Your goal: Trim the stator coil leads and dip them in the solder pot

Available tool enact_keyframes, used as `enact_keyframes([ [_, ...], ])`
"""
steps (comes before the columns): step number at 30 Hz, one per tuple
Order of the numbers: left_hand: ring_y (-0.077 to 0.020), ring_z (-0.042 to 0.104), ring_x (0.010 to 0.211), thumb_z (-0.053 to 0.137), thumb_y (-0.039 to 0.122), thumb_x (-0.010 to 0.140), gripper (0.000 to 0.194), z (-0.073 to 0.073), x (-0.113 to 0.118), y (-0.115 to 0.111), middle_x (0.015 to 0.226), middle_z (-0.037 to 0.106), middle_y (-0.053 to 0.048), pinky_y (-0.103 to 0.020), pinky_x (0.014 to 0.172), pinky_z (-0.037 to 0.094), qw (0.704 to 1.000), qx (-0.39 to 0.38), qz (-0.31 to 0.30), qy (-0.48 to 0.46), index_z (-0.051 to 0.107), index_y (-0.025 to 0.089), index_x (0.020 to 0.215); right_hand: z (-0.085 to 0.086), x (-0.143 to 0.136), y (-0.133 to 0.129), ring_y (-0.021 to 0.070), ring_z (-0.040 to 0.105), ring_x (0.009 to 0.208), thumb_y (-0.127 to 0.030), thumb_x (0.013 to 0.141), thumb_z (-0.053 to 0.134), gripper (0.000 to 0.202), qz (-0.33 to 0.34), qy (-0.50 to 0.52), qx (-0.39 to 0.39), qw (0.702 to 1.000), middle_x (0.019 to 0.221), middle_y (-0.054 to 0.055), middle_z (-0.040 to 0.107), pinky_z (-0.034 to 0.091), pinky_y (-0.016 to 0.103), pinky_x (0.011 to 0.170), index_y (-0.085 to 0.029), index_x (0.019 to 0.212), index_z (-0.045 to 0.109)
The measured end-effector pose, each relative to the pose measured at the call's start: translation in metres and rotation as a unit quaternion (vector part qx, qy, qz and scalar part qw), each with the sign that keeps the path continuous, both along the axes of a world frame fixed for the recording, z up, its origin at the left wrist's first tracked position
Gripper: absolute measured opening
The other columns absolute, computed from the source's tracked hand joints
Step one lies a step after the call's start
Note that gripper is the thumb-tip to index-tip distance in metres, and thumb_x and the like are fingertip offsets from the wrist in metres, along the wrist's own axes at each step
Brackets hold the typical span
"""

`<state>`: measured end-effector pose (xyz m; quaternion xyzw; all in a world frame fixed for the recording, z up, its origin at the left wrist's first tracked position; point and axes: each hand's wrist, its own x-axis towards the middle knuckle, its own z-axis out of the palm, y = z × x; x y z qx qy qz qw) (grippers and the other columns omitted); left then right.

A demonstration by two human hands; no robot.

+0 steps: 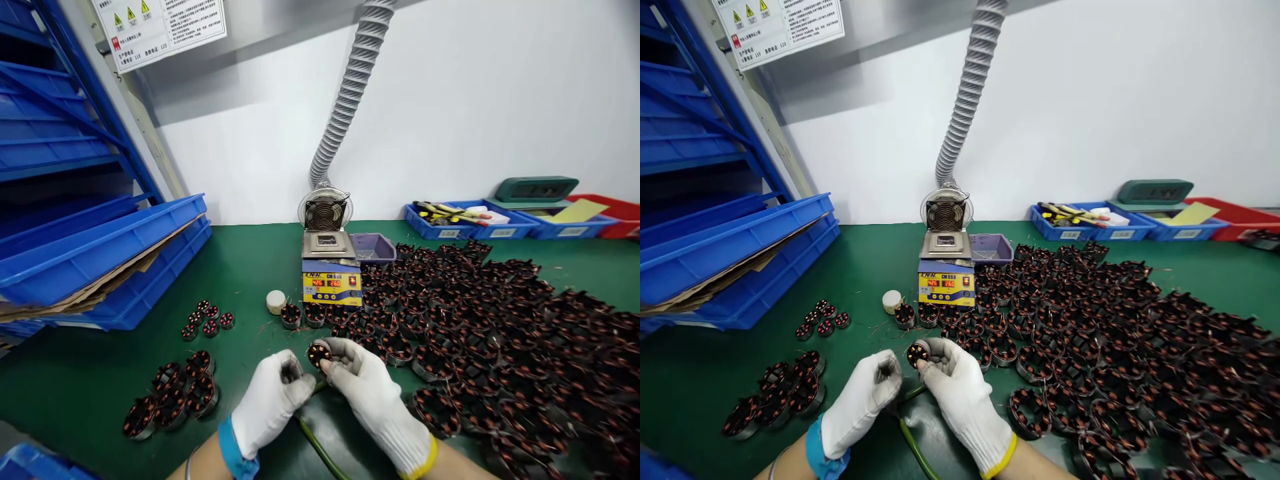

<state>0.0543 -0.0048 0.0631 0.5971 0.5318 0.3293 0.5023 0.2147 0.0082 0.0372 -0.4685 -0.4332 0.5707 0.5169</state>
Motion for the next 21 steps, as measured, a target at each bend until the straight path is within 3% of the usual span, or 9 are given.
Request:
enact_keyframes([
  [2,-0.0122,0.037,0.060,0.057,0.050,0.075,0.034,-0.007,0.006,-0.001,0.062,0.040,0.005,-0.026,0.056,0.031,1.000,-0.001,-0.003,-0.026,0.044,0.020,0.066,-0.002,-0.001,-0.003,0.0246,0.071,0.079,-0.039,0.060,0.079,0.034,0.019,0.013,-0.002,1.000,0.087,0.009,0.076,0.060,0.035,0.073,-0.019,0.087,0.070],
  [4,-0.0119,0.035,0.060,0.055,0.047,0.079,0.033,-0.013,0.010,-0.005,0.062,0.038,0.004,-0.026,0.056,0.031,0.999,0.010,0.011,-0.038,0.043,0.020,0.064,-0.004,-0.001,-0.005,0.0248,0.072,0.081,-0.037,0.061,0.078,0.034,0.023,0.011,-0.001,1.000,0.090,0.009,0.076,0.060,0.036,0.076,-0.019,0.089,0.070],
  [7,-0.0114,0.034,0.057,0.058,0.040,0.078,0.033,-0.015,0.006,-0.009,0.057,0.037,0.005,-0.026,0.055,0.029,0.993,0.068,0.097,-0.025,0.040,0.021,0.058,-0.006,0.000,-0.005,0.0243,0.072,0.080,-0.036,0.063,0.075,0.034,0.004,-0.028,0.015,1.000,0.092,0.009,0.076,0.061,0.036,0.076,-0.019,0.091,0.071],
  [9,-0.0114,0.035,0.055,0.055,0.045,0.081,0.035,-0.012,0.001,-0.008,0.056,0.038,0.004,-0.026,0.053,0.029,0.986,0.094,0.136,-0.030,0.039,0.022,0.060,-0.008,0.000,-0.006,0.0239,0.072,0.080,-0.037,0.065,0.072,0.033,-0.003,-0.054,0.026,0.998,0.092,0.008,0.076,0.061,0.035,0.075,-0.019,0.093,0.071],
  [13,-0.0120,0.036,0.057,0.052,0.058,0.085,0.043,-0.011,0.002,-0.003,0.062,0.041,0.004,-0.025,0.054,0.032,0.994,0.057,0.076,-0.050,0.044,0.020,0.067,-0.015,-0.001,-0.010,0.0236,0.071,0.082,-0.037,0.069,0.068,0.035,0.014,-0.093,0.041,0.995,0.097,0.009,0.075,0.060,0.035,0.078,-0.019,0.099,0.071],
  [16,-0.0120,0.037,0.059,0.058,0.056,0.083,0.042,-0.015,0.007,-0.007,0.063,0.040,0.004,-0.024,0.055,0.034,0.995,0.044,0.054,-0.072,0.044,0.020,0.066,-0.018,0.001,-0.009,0.0236,0.071,0.085,-0.037,0.069,0.068,0.037,0.012,-0.105,0.042,0.994,0.101,0.009,0.075,0.060,0.035,0.080,-0.019,0.102,0.070],
  [19,-0.0123,0.039,0.057,0.057,0.055,0.086,0.042,-0.019,0.004,-0.017,0.061,0.041,0.003,-0.024,0.054,0.034,0.990,0.095,0.038,-0.094,0.045,0.020,0.065,-0.015,0.003,-0.006,0.0241,0.072,0.085,-0.039,0.070,0.067,0.037,-0.004,-0.101,0.042,0.994,0.101,0.010,0.075,0.060,0.035,0.080,-0.019,0.101,0.070],
  [21,-0.0120,0.039,0.056,0.054,0.054,0.089,0.043,-0.018,-0.001,-0.019,0.061,0.041,0.003,-0.024,0.054,0.035,0.985,0.133,0.073,-0.086,0.045,0.020,0.065,-0.012,0.002,-0.006,0.0241,0.072,0.084,-0.039,0.070,0.067,0.036,-0.005,-0.101,0.046,0.994,0.100,0.010,0.075,0.060,0.036,0.078,-0.019,0.100,0.070],
])
